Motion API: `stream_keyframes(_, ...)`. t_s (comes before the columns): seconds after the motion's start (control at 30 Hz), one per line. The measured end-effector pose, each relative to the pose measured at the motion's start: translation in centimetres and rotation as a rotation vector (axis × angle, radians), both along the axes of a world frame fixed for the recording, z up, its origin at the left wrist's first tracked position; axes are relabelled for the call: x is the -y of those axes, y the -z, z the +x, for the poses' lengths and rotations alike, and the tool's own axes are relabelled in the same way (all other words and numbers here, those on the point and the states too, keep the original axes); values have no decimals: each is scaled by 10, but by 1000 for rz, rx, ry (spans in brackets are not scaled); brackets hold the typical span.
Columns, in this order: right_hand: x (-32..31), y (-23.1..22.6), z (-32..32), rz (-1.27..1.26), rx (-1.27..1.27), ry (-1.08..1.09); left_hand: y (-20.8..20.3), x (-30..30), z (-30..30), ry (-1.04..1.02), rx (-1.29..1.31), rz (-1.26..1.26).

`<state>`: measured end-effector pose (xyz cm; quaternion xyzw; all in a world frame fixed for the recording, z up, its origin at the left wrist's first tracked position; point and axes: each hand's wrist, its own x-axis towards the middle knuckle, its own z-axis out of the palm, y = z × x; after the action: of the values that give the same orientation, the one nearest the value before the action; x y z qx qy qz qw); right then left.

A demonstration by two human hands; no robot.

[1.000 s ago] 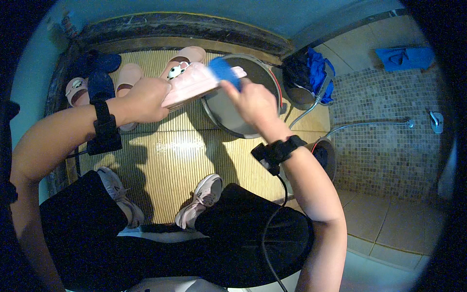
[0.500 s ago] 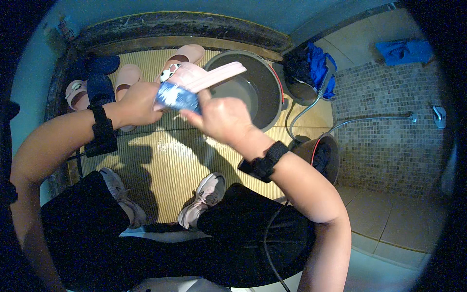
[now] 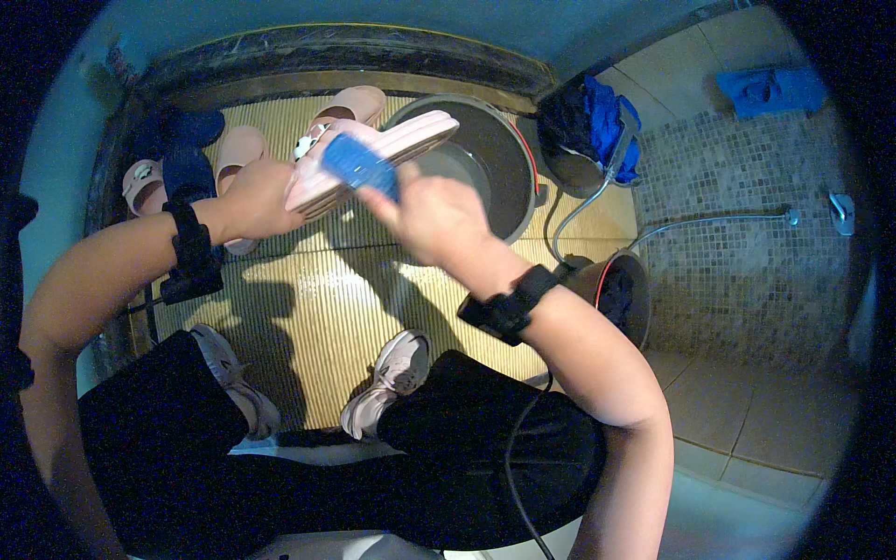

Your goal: The person scrubs a pink slipper with a blue brush, repeatedly dipping the brush into a metal bowl of water. They apply a cleaning agent from a green bottle and continue scrubbing the slipper's surface and sole.

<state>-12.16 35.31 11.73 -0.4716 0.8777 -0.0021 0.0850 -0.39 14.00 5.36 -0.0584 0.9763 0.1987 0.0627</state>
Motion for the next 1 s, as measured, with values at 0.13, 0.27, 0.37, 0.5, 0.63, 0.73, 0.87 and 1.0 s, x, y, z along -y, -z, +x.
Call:
stream_keyframes(0.13, 3, -1, 6, 34, 32, -44, 7, 1, 5, -1, -24, 22)
stream_keyframes(0.27, -9, -3, -47, -18, 34, 255, 15, 9, 6, 5, -91, 73)
stream_keyframes(0.37, -17, -4, -68, -46, 58, 350, 17, 12, 6, 10, -82, 71)
stream_keyframes(0.5, -10, -8, -40, -22, 116, 289, 17, 10, 6, 11, -65, 51)
stream_keyframes(0.63, 5, -5, 12, 28, 87, -7, 15, 7, 10, -6, -85, 49)
stream_keyframes(0.73, 6, -2, 14, 49, 54, -66, 16, 4, 13, -11, -73, 31)
stream_keyframes(0.87, -9, 1, -39, 22, 18, 193, 15, 4, 13, 3, -95, 78)
stream_keyframes(1.0, -39, 8, -85, 17, 54, 456, 11, 4, 12, 31, -145, 56)
